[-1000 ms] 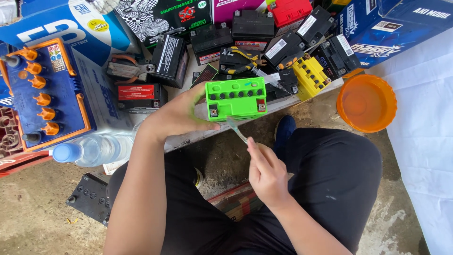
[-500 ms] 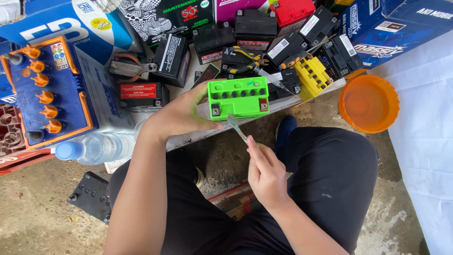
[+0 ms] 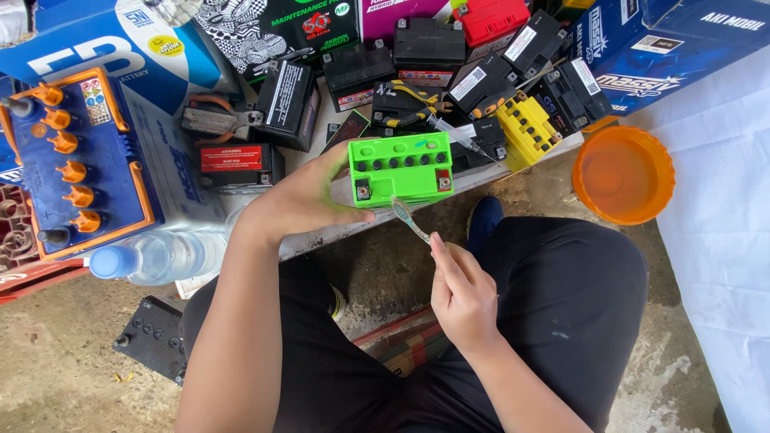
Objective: Prying open a battery cover and cleaning the internal cells using a screwdriver and a small scraping tool.
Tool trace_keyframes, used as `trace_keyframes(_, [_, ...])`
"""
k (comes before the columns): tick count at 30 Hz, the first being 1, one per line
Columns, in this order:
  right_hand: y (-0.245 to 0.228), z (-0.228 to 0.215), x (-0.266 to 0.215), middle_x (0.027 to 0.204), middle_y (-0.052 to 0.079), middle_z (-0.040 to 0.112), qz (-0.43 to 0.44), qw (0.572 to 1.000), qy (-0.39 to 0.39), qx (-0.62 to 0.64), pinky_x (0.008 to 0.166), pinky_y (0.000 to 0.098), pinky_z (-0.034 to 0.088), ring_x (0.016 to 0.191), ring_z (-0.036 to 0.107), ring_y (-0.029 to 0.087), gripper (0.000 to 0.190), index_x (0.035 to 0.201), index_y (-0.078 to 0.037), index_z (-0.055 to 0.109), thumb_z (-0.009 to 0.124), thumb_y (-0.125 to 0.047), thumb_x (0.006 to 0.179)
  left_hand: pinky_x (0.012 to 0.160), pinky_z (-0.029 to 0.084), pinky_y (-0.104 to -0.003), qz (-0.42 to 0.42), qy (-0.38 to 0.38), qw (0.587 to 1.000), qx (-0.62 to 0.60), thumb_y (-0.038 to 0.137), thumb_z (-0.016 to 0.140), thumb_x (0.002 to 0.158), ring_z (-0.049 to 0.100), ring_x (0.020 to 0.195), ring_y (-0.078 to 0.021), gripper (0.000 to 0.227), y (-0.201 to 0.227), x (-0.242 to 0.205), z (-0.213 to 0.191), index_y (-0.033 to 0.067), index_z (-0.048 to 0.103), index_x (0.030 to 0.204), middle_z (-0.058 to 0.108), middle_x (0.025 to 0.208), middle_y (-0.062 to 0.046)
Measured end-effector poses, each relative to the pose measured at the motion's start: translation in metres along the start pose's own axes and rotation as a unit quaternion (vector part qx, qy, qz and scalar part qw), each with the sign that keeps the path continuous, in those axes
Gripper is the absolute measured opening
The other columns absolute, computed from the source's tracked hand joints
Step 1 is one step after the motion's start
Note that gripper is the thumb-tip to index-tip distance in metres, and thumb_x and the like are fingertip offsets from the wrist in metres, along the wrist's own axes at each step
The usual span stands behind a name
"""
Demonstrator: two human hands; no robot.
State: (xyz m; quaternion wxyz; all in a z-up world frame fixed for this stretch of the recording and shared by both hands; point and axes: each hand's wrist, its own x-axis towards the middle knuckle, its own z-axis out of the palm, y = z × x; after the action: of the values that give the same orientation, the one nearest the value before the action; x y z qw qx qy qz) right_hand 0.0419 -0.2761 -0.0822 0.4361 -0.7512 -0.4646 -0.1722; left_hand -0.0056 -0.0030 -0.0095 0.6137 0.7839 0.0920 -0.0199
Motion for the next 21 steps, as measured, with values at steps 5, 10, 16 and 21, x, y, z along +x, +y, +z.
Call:
trace_keyframes(5, [0.006,0.001,0.0,0.096,0.016,0.071,0.01,1.0,0.012,0.007,0.063,0.0362,0.062,0.079,0.075,0.029,0.04,0.136,0.002,0.066,0.06,0.008,0.097,0.117,0.03,-0.063,0.003,0.003,1.0,0.0,0.008,0.093,0.066,0.051,0.14,-0.0407,0.097,0.001,0.0,-0.001,0.0064,0.047,0.151,0.061,0.143,-0.021])
trace_keyframes(10, [-0.003,0.01,0.002,0.097,0.017,0.071,0.015,0.999,0.015,0.032,0.065,0.0364,0.063,0.079,0.076,0.03,0.04,0.134,0.003,0.067,0.06,0.009,0.096,0.117,0.03,-0.063,-0.004,0.003,1.0,0.006,0.008,0.092,0.065,0.051,0.139,-0.0415,0.097,0.005,0.001,0.0,0.006,0.047,0.151,0.061,0.143,-0.021])
trace_keyframes(16, [-0.005,0.007,0.008,0.094,0.017,0.071,0.005,1.0,0.002,0.027,0.063,0.0358,0.062,0.077,0.076,0.03,0.039,0.133,0.002,0.068,0.061,0.009,0.096,0.117,0.029,-0.064,0.0,0.0,1.0,-0.001,0.01,0.093,0.066,0.05,0.14,-0.0431,0.096,0.005,0.001,0.0,0.0047,0.046,0.15,0.061,0.142,-0.021])
trace_keyframes(21, [0.0,-0.01,0.007,0.095,0.017,0.071,0.026,1.0,0.003,0.008,0.062,0.0374,0.061,0.078,0.075,0.03,0.038,0.135,0.003,0.067,0.058,0.007,0.099,0.117,0.03,-0.063,0.0,0.001,1.0,0.007,0.008,0.093,0.066,0.052,0.139,-0.0419,0.096,0.002,0.0,0.0,0.0056,0.047,0.15,0.062,0.141,-0.021])
